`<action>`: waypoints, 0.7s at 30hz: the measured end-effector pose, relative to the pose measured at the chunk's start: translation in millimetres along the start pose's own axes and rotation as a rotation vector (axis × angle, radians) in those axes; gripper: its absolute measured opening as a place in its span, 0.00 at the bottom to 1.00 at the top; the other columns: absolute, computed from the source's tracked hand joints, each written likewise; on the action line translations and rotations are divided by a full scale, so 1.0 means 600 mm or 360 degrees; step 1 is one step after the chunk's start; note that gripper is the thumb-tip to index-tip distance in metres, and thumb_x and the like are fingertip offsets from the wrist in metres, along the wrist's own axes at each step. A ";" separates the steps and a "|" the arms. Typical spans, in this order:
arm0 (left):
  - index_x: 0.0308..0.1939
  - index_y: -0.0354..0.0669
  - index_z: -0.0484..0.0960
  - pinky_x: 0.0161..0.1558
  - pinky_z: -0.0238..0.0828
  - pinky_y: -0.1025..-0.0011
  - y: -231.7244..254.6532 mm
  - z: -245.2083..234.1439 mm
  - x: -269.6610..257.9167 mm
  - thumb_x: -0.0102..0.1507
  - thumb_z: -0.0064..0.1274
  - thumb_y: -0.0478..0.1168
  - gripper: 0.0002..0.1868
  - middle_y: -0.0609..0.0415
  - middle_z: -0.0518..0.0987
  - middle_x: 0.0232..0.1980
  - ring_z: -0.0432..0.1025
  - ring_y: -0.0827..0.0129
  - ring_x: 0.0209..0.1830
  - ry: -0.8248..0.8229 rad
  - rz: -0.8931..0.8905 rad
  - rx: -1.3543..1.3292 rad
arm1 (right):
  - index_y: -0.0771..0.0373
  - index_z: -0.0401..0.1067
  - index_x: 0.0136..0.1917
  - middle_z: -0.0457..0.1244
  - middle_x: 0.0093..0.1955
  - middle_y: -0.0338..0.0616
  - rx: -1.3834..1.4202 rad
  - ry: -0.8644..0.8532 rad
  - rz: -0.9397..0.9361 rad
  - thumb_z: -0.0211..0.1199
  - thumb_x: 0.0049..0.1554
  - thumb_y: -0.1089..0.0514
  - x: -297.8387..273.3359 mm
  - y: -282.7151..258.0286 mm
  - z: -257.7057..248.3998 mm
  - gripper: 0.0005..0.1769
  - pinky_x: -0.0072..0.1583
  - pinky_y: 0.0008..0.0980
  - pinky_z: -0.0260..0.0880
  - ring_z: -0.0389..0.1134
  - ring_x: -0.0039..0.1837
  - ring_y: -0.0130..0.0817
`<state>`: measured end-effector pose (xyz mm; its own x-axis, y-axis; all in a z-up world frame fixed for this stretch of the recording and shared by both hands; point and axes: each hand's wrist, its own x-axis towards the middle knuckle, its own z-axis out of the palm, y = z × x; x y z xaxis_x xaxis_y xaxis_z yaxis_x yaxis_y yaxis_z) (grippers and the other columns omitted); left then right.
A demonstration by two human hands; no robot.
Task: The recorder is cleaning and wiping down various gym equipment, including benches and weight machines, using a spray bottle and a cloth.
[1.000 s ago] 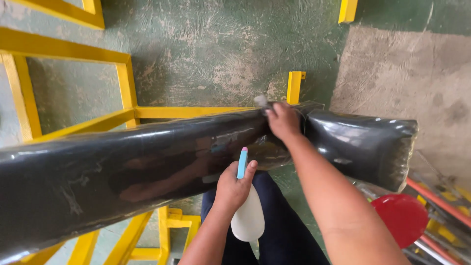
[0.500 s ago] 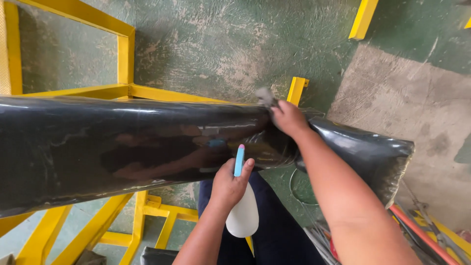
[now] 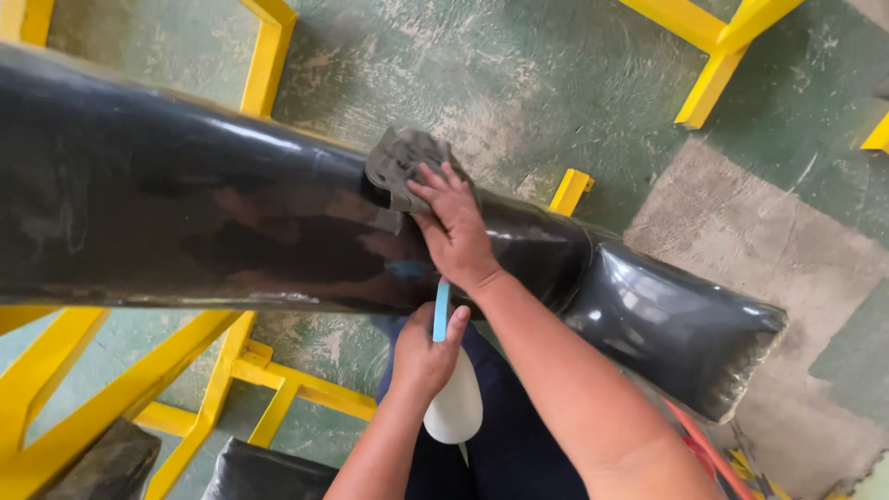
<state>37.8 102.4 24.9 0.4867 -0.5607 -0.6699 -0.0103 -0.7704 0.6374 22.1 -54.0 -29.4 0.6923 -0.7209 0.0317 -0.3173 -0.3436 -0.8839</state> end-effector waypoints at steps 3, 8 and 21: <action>0.40 0.40 0.81 0.43 0.72 0.55 -0.015 -0.011 -0.020 0.61 0.55 0.63 0.27 0.42 0.81 0.40 0.76 0.44 0.43 0.0096 0.0076 -0.0049 | 0.57 0.69 0.73 0.55 0.82 0.52 -0.0109 -0.0079 -0.0034 0.56 0.57 0.71 -0.055 0.028 -0.048 0.31 0.83 0.46 0.48 0.48 0.86 0.54; 0.42 0.40 0.81 0.45 0.72 0.54 -0.032 -0.008 -0.039 0.59 0.57 0.64 0.29 0.41 0.81 0.42 0.75 0.44 0.44 0.0020 0.0063 -0.0027 | 0.65 0.65 0.74 0.51 0.82 0.60 -0.0525 0.0166 0.0210 0.57 0.61 0.66 -0.300 0.208 -0.079 0.27 0.80 0.47 0.48 0.49 0.84 0.59; 0.44 0.37 0.82 0.47 0.72 0.55 -0.126 -0.017 -0.160 0.59 0.58 0.65 0.32 0.39 0.81 0.42 0.76 0.44 0.46 0.0115 0.0020 -0.0190 | 0.60 0.68 0.75 0.49 0.84 0.54 -0.0377 0.0079 -0.0333 0.61 0.61 0.68 -0.158 -0.054 0.079 0.28 0.84 0.51 0.45 0.43 0.87 0.63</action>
<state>0.7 217.5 45.1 0.5490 -0.5433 -0.6352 0.0852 -0.7196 0.6891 -2.7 54.0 -25.7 0.7278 -0.6463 0.2294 -0.3175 -0.6140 -0.7227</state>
